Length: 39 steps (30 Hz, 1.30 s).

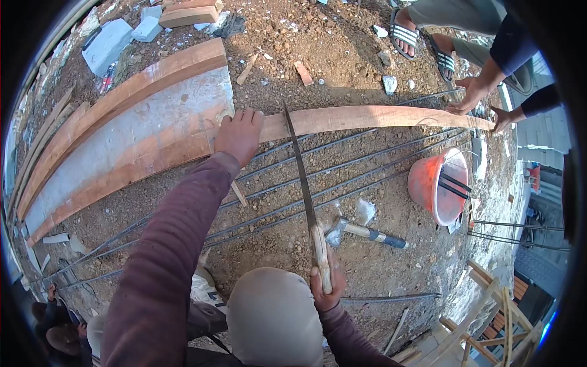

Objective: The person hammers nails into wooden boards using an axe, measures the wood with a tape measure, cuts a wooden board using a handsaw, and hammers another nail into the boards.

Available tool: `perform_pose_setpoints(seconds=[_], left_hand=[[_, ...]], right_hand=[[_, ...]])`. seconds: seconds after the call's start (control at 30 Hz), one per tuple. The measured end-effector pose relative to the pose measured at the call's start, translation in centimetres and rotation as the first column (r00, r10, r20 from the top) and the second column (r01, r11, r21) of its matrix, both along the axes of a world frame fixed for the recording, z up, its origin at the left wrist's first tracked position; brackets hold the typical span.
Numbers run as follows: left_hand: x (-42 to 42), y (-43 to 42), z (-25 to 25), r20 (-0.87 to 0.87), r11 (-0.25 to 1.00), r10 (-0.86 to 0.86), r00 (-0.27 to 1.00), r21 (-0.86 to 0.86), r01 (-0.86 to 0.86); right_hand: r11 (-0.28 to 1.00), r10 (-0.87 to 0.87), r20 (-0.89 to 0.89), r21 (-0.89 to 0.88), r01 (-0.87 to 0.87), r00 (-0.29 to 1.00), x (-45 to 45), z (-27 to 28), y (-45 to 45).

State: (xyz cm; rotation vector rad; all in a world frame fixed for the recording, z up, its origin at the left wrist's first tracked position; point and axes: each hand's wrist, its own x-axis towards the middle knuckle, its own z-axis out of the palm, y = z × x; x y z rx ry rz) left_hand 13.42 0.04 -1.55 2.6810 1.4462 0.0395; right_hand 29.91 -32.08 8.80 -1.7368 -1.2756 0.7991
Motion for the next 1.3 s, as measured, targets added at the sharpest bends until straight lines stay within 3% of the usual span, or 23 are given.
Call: perform_pose_setpoints(seconds=[0.13,0.23,0.27,0.3,0.37,0.47,0.5,0.6,0.67,0.73,0.77,0.8,0.87,0.93,1.03,1.07,1.13,1.2,1.23,1.3], left_hand=[[0.4,-0.1,0.5,0.021,1.000,-0.017,1.000,0.019,0.016],[-0.2,-0.9,0.2,0.014,0.999,-0.033,0.999,0.004,0.033],[0.1,-0.4,0.2,0.020,0.999,-0.034,0.999,0.009,0.034],[0.4,-0.1,0.3,0.013,1.000,-0.028,1.000,0.009,0.028],[0.3,-0.4,0.4,-0.024,1.000,-0.017,1.000,0.000,0.017],[0.3,-0.5,0.3,-0.007,1.000,-0.014,1.000,0.010,0.014],[0.5,-0.3,0.4,0.001,1.000,-0.018,1.000,0.020,0.018],[0.0,-0.6,0.5,0.002,0.999,-0.035,0.999,0.021,0.035],[0.1,-0.4,0.2,0.013,0.999,-0.039,0.999,0.021,0.039],[0.3,-0.6,0.3,-0.015,1.000,-0.025,1.000,0.019,0.025],[0.2,-0.5,0.2,-0.034,1.000,-0.015,0.999,0.023,0.016],[0.1,-0.8,0.3,-0.030,1.000,-0.009,0.999,0.019,0.010],[0.3,-0.6,0.7,-0.018,0.999,-0.018,1.000,0.028,0.019],[0.4,-0.3,0.6,0.007,1.000,-0.022,1.000,0.021,0.022],[0.0,-0.9,0.5,0.000,0.999,-0.044,0.999,0.010,0.044],[0.1,-0.4,0.5,0.001,0.999,-0.041,0.999,0.025,0.040],[0.1,-0.5,0.5,-0.023,1.000,-0.025,0.999,0.016,0.025],[0.2,-1.0,0.2,-0.026,1.000,-0.020,0.999,0.014,0.020],[0.1,-1.2,0.2,-0.017,0.999,-0.028,0.999,0.021,0.028],[0.4,-0.4,0.4,0.015,0.998,-0.031,0.999,0.059,0.030]], right_hand=[[0.992,-0.007,-0.080,0.123,0.017,0.997,0.1,-3.5,14.7],[0.994,-0.016,-0.082,0.110,0.025,0.997,-0.2,-1.9,13.2],[0.998,-0.047,-0.074,0.042,0.051,0.996,-0.1,-1.6,8.4],[0.997,-0.023,0.046,0.068,0.020,0.999,0.1,-0.7,3.6],[0.998,-0.020,-0.031,-0.064,0.018,0.999,-0.5,4.3,1.6],[0.999,-0.039,-0.075,0.016,0.041,0.996,-0.2,-0.7,6.3],[0.996,0.002,-0.057,0.095,0.003,0.998,-0.4,-2.0,11.7],[0.993,-0.051,-0.250,-0.117,0.022,0.967,-0.1,-1.5,15.7],[0.996,-0.018,-0.031,0.086,0.020,0.999,0.3,-2.4,6.7],[1.000,0.014,0.001,-0.028,-0.014,1.000,0.4,1.6,0.1],[1.000,-0.004,-0.015,-0.022,0.004,1.000,0.7,0.7,-0.1],[0.999,-0.034,-0.030,-0.030,0.033,0.999,0.2,1.3,0.5],[0.996,-0.017,0.049,0.091,0.013,0.999,0.2,-2.5,7.1],[0.999,-0.020,-0.158,0.034,0.026,0.987,0.0,-2.9,15.9],[0.999,-0.024,-0.145,0.041,0.030,0.989,0.0,-3.1,10.9],[0.991,-0.064,-0.023,0.114,0.067,0.998,-0.2,-3.4,5.7],[0.994,0.001,0.034,-0.107,0.003,0.999,0.4,-0.7,-2.3],[0.997,-0.004,0.049,-0.072,0.007,0.999,0.5,-2.5,-3.0],[0.997,-0.042,0.029,0.065,0.040,0.999,0.1,-3.4,1.7],[0.994,-0.012,-0.080,0.112,0.021,0.997,0.3,-4.6,13.8]])
